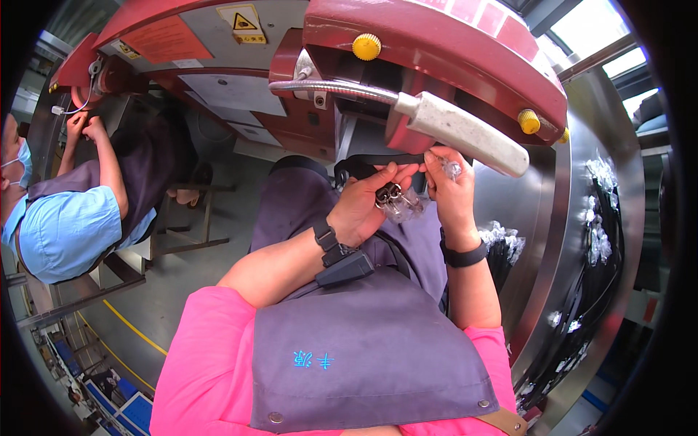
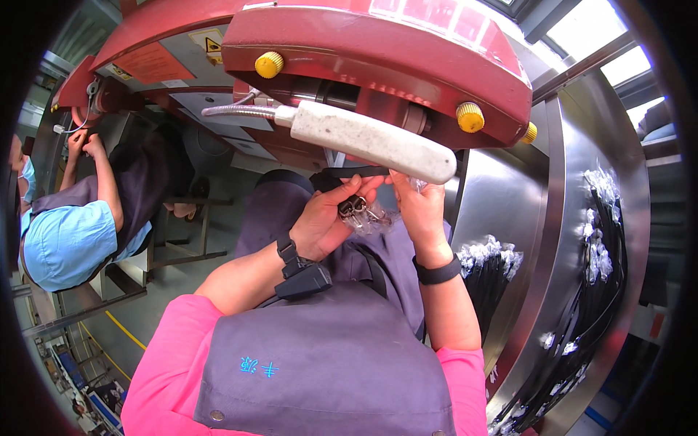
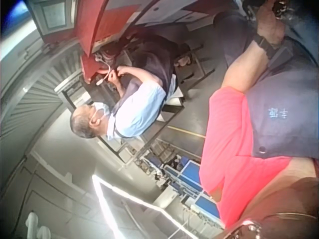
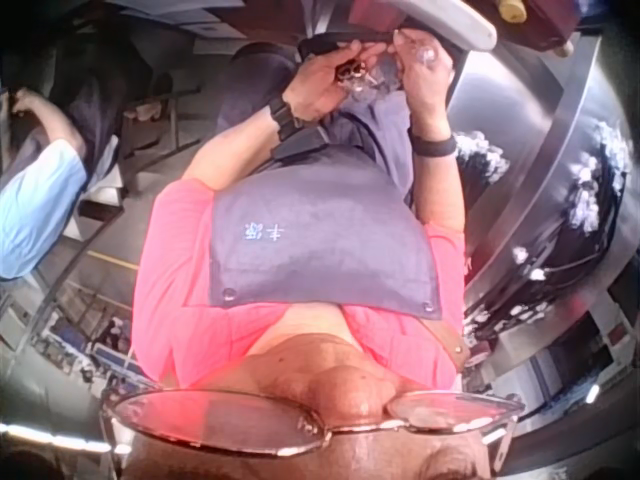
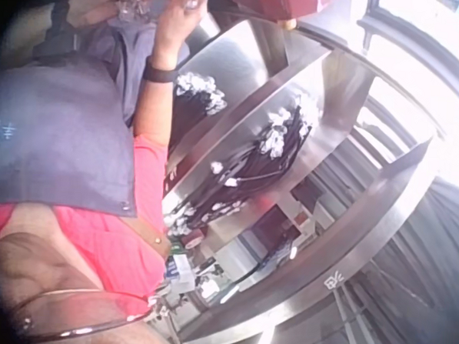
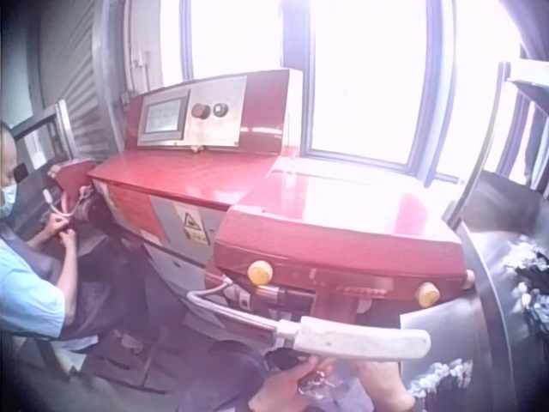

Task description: Manually assembling small plastic clips onto black leather straps at a workshop station.

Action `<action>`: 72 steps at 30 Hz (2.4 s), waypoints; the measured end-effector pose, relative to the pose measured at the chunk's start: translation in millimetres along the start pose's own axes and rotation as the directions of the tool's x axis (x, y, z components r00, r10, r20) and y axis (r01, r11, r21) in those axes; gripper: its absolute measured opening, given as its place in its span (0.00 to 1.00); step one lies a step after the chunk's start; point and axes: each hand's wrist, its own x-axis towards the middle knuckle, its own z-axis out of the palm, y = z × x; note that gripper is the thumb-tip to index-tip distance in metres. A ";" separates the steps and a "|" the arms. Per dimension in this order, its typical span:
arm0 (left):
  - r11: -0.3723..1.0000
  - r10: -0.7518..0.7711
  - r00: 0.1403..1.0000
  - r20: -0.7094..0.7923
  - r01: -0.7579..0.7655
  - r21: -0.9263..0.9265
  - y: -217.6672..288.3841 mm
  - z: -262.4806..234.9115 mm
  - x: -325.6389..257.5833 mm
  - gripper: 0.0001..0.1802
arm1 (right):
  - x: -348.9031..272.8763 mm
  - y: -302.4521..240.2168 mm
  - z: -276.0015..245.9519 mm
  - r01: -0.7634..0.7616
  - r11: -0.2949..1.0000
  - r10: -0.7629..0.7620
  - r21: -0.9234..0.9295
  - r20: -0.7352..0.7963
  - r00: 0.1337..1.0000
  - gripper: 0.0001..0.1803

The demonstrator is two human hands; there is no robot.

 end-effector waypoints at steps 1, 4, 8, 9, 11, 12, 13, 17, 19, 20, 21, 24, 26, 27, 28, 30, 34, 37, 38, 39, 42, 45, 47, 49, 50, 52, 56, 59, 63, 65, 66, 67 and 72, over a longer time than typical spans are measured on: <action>1.000 0.013 1.000 -0.007 -0.013 0.014 0.0 2.1 -1.2 0.14 | 0.2 0.1 0.0 -0.008 1.000 0.008 -0.002 0.004 1.000 0.08; 0.999 0.029 1.000 -0.009 -0.028 0.014 -0.2 4.1 -1.8 0.17 | 1.9 2.2 0.7 -0.005 1.000 0.005 -0.009 -0.014 1.000 0.08; 1.000 0.008 1.000 -0.013 -0.008 0.000 -0.6 5.7 0.4 0.16 | 2.1 1.1 -3.5 -0.065 0.997 0.066 0.041 -0.023 0.998 0.08; 1.000 0.004 1.000 -0.008 -0.004 -0.003 -1.4 6.4 1.0 0.16 | 2.1 0.6 -6.3 -0.065 0.996 0.066 0.052 -0.015 0.998 0.08; 1.000 -0.003 1.000 0.003 0.003 -0.009 -3.0 8.1 2.5 0.15 | 0.8 0.9 -8.3 -0.058 0.996 0.060 0.066 -0.017 0.998 0.08; 1.000 -0.003 1.000 0.002 0.003 0.001 -2.7 9.1 2.2 0.15 | -0.5 2.1 -8.9 -0.051 0.996 0.053 0.068 -0.026 0.998 0.08; 1.000 -0.003 1.000 0.000 0.003 0.010 -2.0 10.4 1.0 0.15 | -1.3 3.4 -9.4 -0.044 0.997 0.046 0.070 -0.035 0.998 0.08; 1.000 0.009 1.000 0.012 -0.009 0.030 -0.6 7.8 -1.4 0.10 | -4.9 8.9 -6.4 0.101 0.990 -0.100 0.103 -0.010 0.995 0.07; 1.000 0.008 1.000 0.005 -0.008 0.021 -0.8 4.9 -0.4 0.09 | -4.9 9.1 -4.5 0.107 0.986 -0.107 0.126 -0.005 0.994 0.06; 1.000 0.009 1.000 0.002 -0.009 0.018 -0.6 3.7 0.1 0.08 | -4.5 9.6 -4.2 0.109 0.987 -0.109 0.122 -0.004 0.994 0.06; 1.000 0.009 1.000 0.005 -0.009 0.014 -0.8 2.7 0.4 0.08 | -4.0 10.5 -3.9 0.111 0.987 -0.112 0.119 -0.003 0.994 0.06; 1.000 0.005 1.000 0.016 -0.005 0.009 -0.8 1.3 1.6 0.09 | -3.3 10.6 -2.2 0.099 0.988 -0.098 0.115 -0.015 0.995 0.06; 1.000 -0.006 1.000 0.023 0.006 0.014 0.1 0.8 2.2 0.10 | -2.6 10.4 -1.5 0.085 0.991 -0.083 0.107 -0.025 0.996 0.06; 1.000 0.003 1.000 0.023 -0.004 0.018 -0.1 0.9 2.2 0.11 | -1.8 10.4 -1.3 0.078 0.992 -0.076 0.099 -0.028 0.997 0.06; 1.000 0.013 1.000 0.023 -0.014 0.023 -0.5 1.3 2.3 0.11 | -1.3 10.4 -1.0 0.071 0.993 -0.069 0.091 -0.031 0.997 0.06; 1.000 0.017 1.000 0.023 -0.018 0.021 -0.7 2.0 2.8 0.12 | -0.3 11.5 -0.1 0.081 0.993 -0.078 0.086 -0.043 0.996 0.06; 1.000 -0.002 1.000 0.027 0.002 0.002 -1.3 6.0 3.1 0.14 | 0.2 12.6 0.4 0.122 0.987 -0.114 0.104 -0.075 0.991 0.05; 1.000 -0.001 0.999 0.042 0.000 0.028 -1.8 10.8 1.4 0.13 | -1.9 15.5 -6.7 0.198 0.971 -0.193 0.137 -0.045 0.980 0.05; 0.999 0.001 0.999 0.049 -0.003 0.041 -2.6 12.2 0.3 0.12 | -4.3 15.1 -9.4 0.245 0.961 -0.242 0.130 -0.037 0.970 0.05; 0.997 0.013 0.997 0.078 -0.019 0.077 -2.0 13.7 -2.1 0.12 | -7.3 14.8 -11.7 0.291 0.949 -0.289 0.122 -0.029 0.957 0.05; 0.985 0.071 0.987 0.142 -0.092 0.145 0.6 19.4 -14.9 0.11 | -18.2 8.6 -16.8 0.435 0.896 -0.438 0.086 0.024 0.898 0.05; 0.966 0.071 0.965 0.252 -0.130 0.226 7.0 17.4 -22.5 0.12 | -28.7 2.1 -17.2 0.509 0.857 -0.513 0.077 0.038 0.858 0.06; 0.952 0.088 0.950 0.299 -0.169 0.257 8.2 14.1 -24.9 0.13 | -36.7 -1.5 -17.5 0.507 0.859 -0.509 0.075 0.015 0.860 0.06; 0.934 0.112 0.936 0.333 -0.213 0.286 9.6 13.0 -27.3 0.13 | -39.9 -0.4 -19.6 0.508 0.859 -0.510 0.064 0.026 0.860 0.07; 0.927 0.118 0.937 0.329 -0.223 0.302 10.2 11.8 -27.5 0.13 | -41.8 0.1 -20.4 0.500 0.864 -0.502 0.056 0.026 0.865 0.07; 0.911 0.133 0.938 0.320 -0.242 0.333 10.8 8.7 -26.4 0.14 | -43.4 2.4 -21.2 0.499 0.866 -0.500 0.031 0.026 0.866 0.07; 0.917 0.148 0.951 0.272 -0.235 0.324 11.2 6.8 -23.7 0.13 | -43.5 7.9 -16.7 0.439 0.899 -0.439 0.001 -0.007 0.899 0.07; 0.925 0.172 0.963 0.205 -0.230 0.302 11.1 7.2 -20.2 0.11 | -42.4 10.0 -13.2 0.334 0.940 -0.338 -0.073 -0.054 0.940 0.06; 0.961 0.100 0.991 0.093 -0.121 0.251 9.5 -2.6 -10.7 0.07 | -37.0 3.6 -3.6 0.195 0.981 -0.196 -0.012 -0.086 0.977 0.05; 0.981 0.059 0.998 0.027 -0.063 0.185 8.8 -1.3 -9.2 0.05 | -31.9 0.8 -3.4 0.154 0.988 -0.155 -0.021 -0.073 0.985 0.05; 0.987 0.038 0.999 0.005 -0.038 0.155 9.0 0.0 -8.5 0.05 | -29.2 0.1 -3.3 0.133 0.991 -0.134 -0.027 -0.067 0.989 0.05; 0.992 0.016 1.000 -0.016 -0.014 0.125 9.5 1.0 -7.8 0.05 | -26.0 0.5 -2.0 0.144 0.989 -0.146 -0.027 -0.064 0.987 0.06; 0.996 -0.012 0.999 -0.044 0.015 0.085 11.5 2.9 -5.0 0.06 | -14.2 -4.7 -1.0 0.034 0.999 -0.033 0.031 -0.035 0.999 0.07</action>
